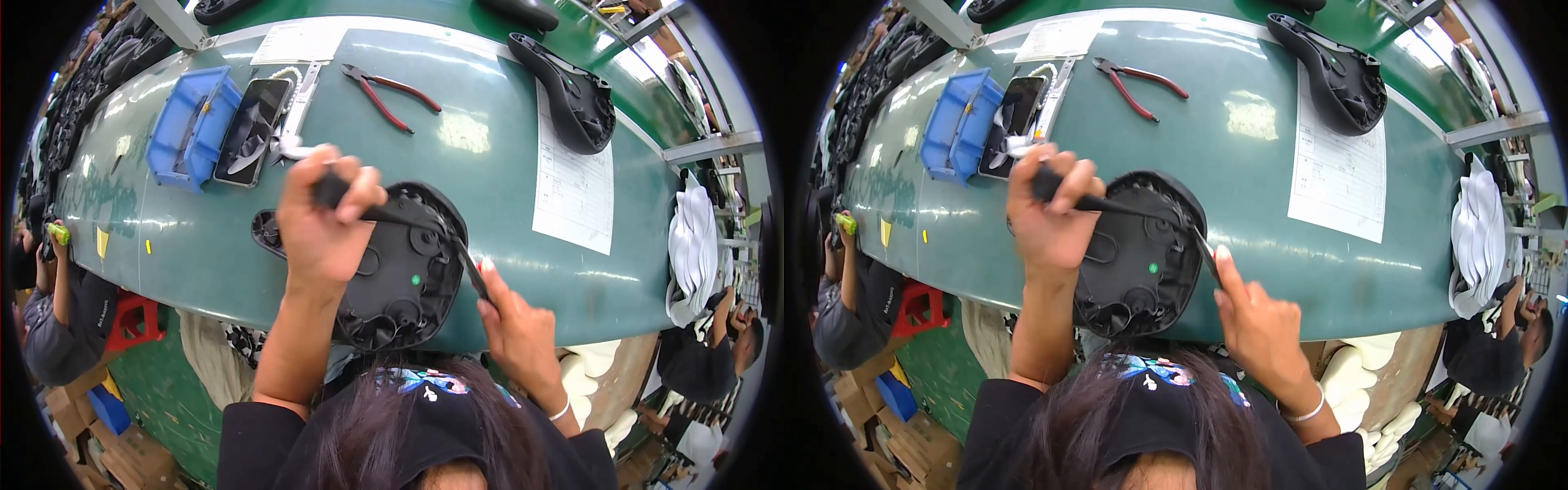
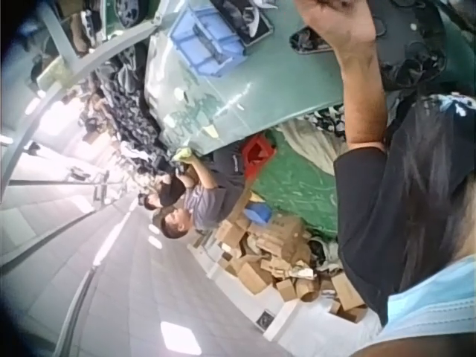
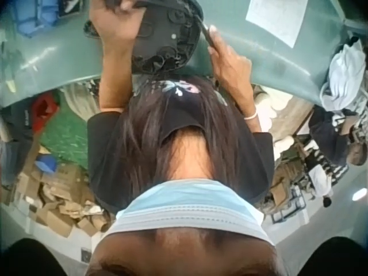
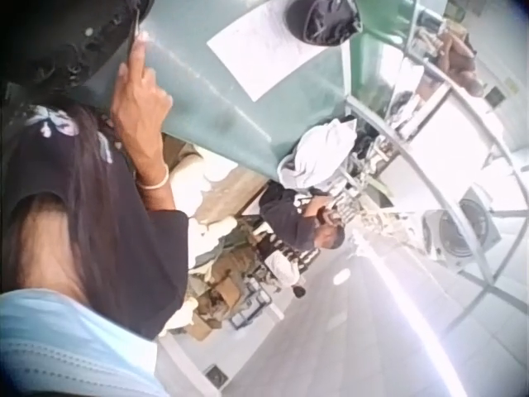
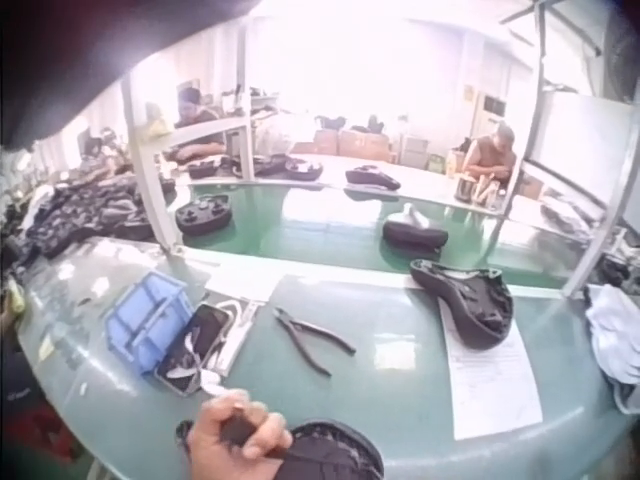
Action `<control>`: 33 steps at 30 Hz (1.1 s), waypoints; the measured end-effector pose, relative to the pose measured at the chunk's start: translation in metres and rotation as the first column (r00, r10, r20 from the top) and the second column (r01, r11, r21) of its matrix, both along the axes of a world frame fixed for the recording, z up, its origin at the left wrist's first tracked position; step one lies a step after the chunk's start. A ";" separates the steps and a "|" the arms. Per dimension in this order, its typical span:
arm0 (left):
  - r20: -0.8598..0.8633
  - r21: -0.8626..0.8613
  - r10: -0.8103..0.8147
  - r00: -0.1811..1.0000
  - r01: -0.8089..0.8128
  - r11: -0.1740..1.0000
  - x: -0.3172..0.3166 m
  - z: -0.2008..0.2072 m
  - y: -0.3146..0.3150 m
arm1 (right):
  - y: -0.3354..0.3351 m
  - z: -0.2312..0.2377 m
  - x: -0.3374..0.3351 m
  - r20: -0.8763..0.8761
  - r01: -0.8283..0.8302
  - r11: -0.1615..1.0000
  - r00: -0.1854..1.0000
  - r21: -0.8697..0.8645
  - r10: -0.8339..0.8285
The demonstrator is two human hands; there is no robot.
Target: Trimming excess material from bicycle seats on an assembly line.
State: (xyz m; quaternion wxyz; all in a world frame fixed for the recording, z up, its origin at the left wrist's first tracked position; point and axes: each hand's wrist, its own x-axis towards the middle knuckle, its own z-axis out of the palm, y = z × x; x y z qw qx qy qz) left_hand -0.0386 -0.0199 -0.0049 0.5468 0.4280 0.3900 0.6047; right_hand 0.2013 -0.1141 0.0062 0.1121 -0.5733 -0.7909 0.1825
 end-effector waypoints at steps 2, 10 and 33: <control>-0.256 0.033 -0.093 0.962 0.105 0.994 0.003 0.005 0.000 | 0.024 0.001 0.004 0.025 -0.050 0.997 0.999 0.064 0.049; -0.701 0.480 0.525 0.482 -0.226 0.848 -0.003 -0.012 0.053 | 0.038 0.006 -0.018 0.241 -0.069 0.997 0.969 0.041 0.058; 0.503 0.478 -0.273 0.820 -0.001 0.878 -0.115 0.062 -0.014 | 0.050 0.054 0.048 0.442 -0.324 0.946 0.846 -0.018 0.298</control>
